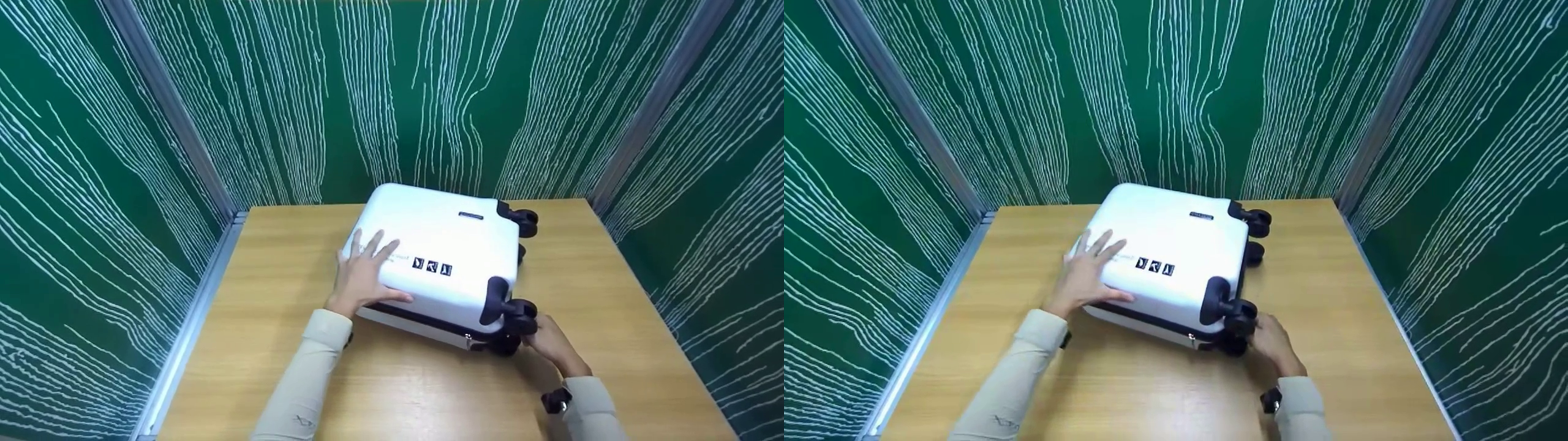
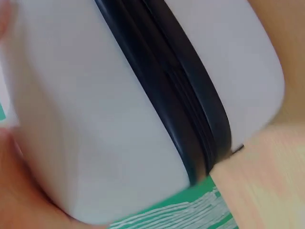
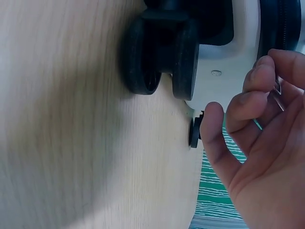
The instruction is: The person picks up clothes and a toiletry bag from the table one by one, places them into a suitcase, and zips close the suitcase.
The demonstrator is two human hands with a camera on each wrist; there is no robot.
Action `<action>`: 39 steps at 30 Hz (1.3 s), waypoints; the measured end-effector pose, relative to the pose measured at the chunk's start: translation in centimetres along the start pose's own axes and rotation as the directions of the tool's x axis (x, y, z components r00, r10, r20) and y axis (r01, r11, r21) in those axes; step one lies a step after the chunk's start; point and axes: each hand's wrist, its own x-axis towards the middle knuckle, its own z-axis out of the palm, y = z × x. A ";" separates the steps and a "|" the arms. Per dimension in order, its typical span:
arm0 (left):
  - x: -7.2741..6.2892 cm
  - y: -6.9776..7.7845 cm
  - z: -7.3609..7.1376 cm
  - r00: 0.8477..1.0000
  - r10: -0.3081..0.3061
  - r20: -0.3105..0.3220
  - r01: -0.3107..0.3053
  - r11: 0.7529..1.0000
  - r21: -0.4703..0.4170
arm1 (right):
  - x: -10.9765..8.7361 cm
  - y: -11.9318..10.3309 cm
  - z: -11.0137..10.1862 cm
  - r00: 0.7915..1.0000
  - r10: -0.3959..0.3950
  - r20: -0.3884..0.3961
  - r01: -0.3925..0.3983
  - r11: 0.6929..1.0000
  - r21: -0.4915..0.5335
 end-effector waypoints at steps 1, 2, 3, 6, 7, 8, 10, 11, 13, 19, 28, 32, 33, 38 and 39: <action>0.0 -0.2 0.0 1.000 -0.003 0.009 0.003 1.000 -0.010 | 0.0 0.0 0.1 1.000 -0.006 -0.002 0.006 1.000 -0.004; 0.0 -0.4 0.1 1.000 -0.006 0.015 0.007 1.000 -0.023 | 0.0 0.1 0.2 1.000 -0.010 -0.003 0.010 1.000 0.000; 0.0 -0.5 0.1 1.000 -0.009 0.018 0.010 0.999 -0.031 | 0.0 0.1 0.3 1.000 -0.011 -0.007 0.011 1.000 0.007; 0.0 -0.4 0.2 1.000 -0.020 0.018 0.021 0.999 -0.040 | 0.0 0.3 0.6 0.999 -0.018 -0.027 0.019 1.000 0.017; -0.1 -0.4 0.3 1.000 -0.025 0.019 0.026 0.999 -0.041 | 0.0 0.5 0.8 0.999 -0.032 -0.038 0.032 0.999 0.013; -0.1 -0.3 0.3 0.999 -0.031 0.020 0.032 0.999 -0.037 | -0.1 0.6 0.9 0.997 -0.058 -0.051 0.058 0.998 -0.002; -0.3 -0.2 0.4 0.999 -0.039 0.022 0.040 0.999 -0.026 | -0.1 0.9 1.1 0.987 -0.132 -0.094 0.127 0.991 -0.052; -0.3 -0.1 0.4 0.999 -0.044 0.023 0.045 0.999 -0.025 | -0.1 1.1 1.3 0.980 -0.166 -0.112 0.158 0.985 -0.073; -0.5 0.1 0.4 0.998 -0.053 0.021 0.054 0.998 -0.020 | -0.1 1.4 1.5 0.967 -0.211 -0.143 0.197 0.974 -0.108; -1.1 1.3 0.5 0.996 -0.089 -0.007 0.089 0.996 -0.011 | 0.1 1.5 1.8 0.973 -0.106 -0.206 0.089 0.992 -0.090; -3.3 4.4 0.7 0.976 -0.217 -0.038 0.215 0.976 -0.047 | 1.2 1.2 0.8 0.972 -0.056 -0.227 0.005 0.975 -0.220; -3.8 5.4 0.7 0.965 -0.254 -0.066 0.254 0.967 -0.009 | 1.7 0.9 0.2 0.974 -0.001 -0.228 -0.058 0.966 -0.253; -3.9 5.5 0.7 0.963 -0.260 -0.070 0.260 0.965 -0.002 | 1.8 0.8 0.0 0.973 0.019 -0.230 -0.079 0.963 -0.258; -3.9 6.0 0.8 0.959 -0.269 -0.093 0.273 0.962 0.030 | 2.1 0.5 -0.3 0.972 0.049 -0.231 -0.109 0.960 -0.258; -3.9 6.0 0.9 0.958 -0.268 -0.098 0.272 0.962 0.031 | 2.1 0.5 -0.3 0.972 0.032 -0.233 -0.094 0.961 -0.261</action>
